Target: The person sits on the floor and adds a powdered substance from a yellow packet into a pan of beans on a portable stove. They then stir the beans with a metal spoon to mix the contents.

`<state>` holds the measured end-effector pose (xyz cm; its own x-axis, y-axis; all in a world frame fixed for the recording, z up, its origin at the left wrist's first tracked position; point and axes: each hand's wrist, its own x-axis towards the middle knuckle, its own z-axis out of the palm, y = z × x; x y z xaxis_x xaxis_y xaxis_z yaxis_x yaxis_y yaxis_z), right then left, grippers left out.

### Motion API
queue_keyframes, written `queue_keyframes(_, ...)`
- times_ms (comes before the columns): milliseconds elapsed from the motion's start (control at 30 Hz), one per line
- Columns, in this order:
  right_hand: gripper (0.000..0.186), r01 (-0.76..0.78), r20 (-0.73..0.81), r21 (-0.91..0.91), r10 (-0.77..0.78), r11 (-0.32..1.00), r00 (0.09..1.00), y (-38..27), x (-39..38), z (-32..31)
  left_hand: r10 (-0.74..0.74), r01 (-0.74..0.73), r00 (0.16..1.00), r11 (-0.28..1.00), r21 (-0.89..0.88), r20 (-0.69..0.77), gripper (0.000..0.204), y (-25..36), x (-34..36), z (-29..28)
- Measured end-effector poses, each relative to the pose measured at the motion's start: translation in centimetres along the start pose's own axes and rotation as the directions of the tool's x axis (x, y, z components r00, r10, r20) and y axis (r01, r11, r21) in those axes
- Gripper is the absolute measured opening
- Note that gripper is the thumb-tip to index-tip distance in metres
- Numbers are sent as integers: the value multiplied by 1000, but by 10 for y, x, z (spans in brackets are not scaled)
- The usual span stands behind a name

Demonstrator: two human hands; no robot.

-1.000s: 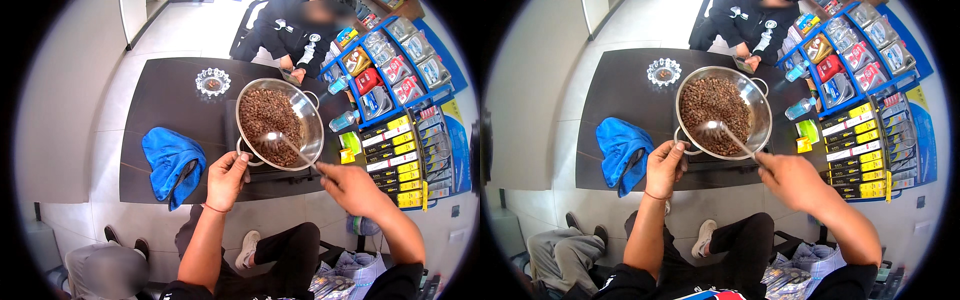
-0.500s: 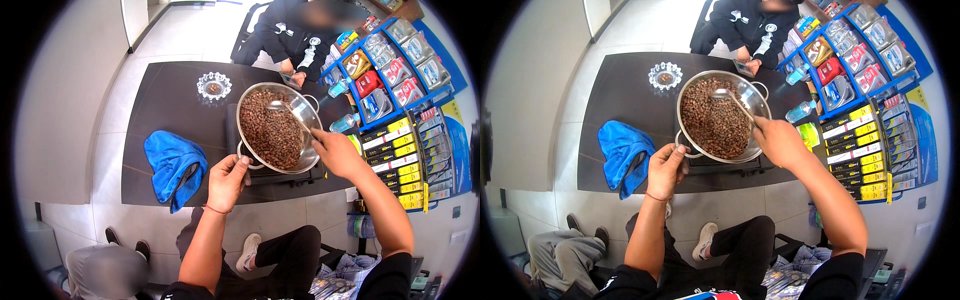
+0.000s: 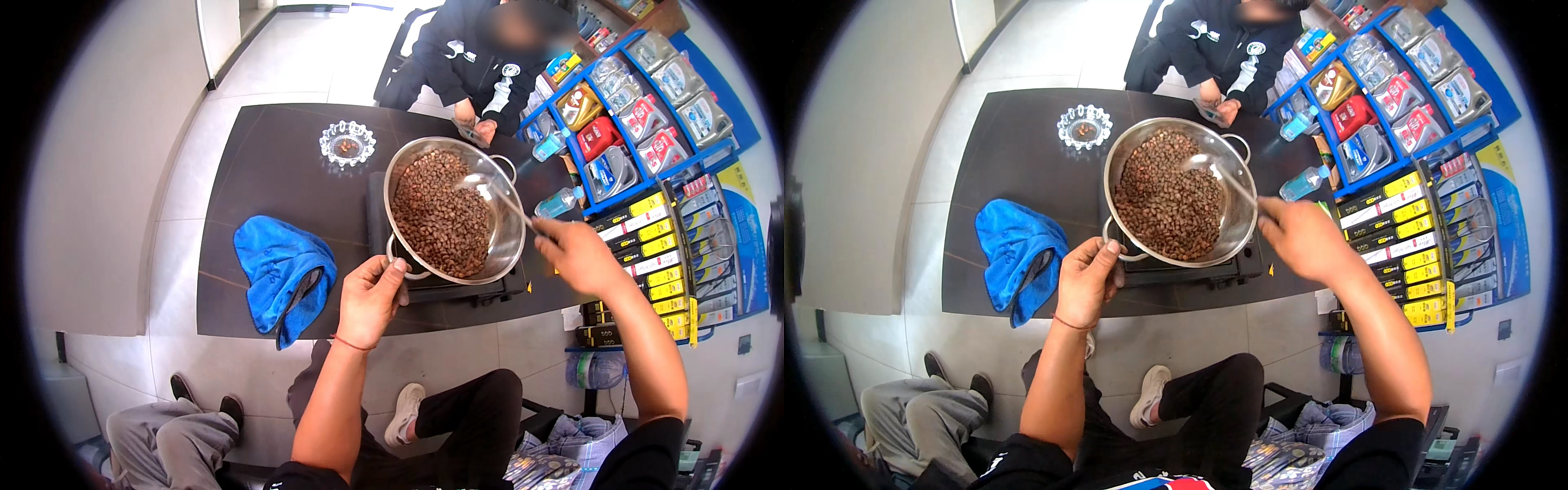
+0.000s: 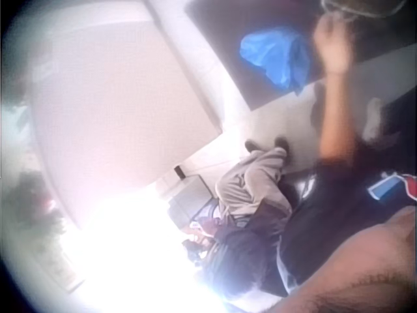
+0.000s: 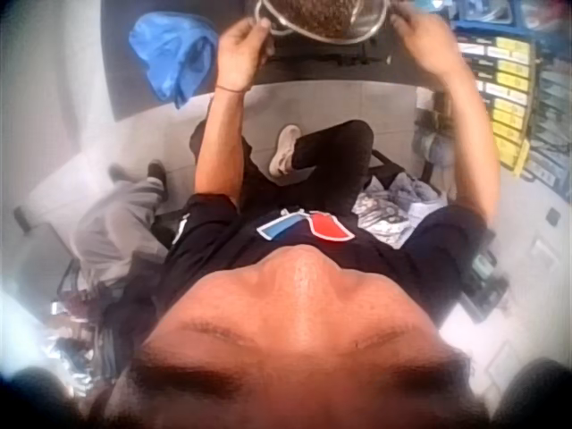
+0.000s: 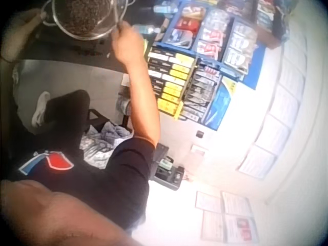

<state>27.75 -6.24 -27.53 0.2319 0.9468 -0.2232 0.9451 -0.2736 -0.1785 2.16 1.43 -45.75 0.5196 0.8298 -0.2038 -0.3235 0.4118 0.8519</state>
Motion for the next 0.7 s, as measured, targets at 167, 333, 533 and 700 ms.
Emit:
queue_keyframes(167, 33, 93, -132, 46, -87, 995, 987, 34, 54, 33, 9, -9, 999, 1000, 6, 47, 26, 1, 5, 8)
queue_keyframes(333, 33, 113, 8, 65, -113, 992, 994, -9, 29, 42, 0, 1, 1000, 1000, -29, 26, 26, -4, 5, 2)
queue_keyframes(533, 36, 43, 138, -36, -37, 998, 990, -18, -24, -7, -12, 12, 1000, 998, -61, 1, 26, 0, 1, -2)
queue_keyframes(700, 41, 190, 165, -61, -177, 980, 970, -14, -51, -1, -9, 9, 1000, 1000, -30, -2, 27, -1, 2, -1)
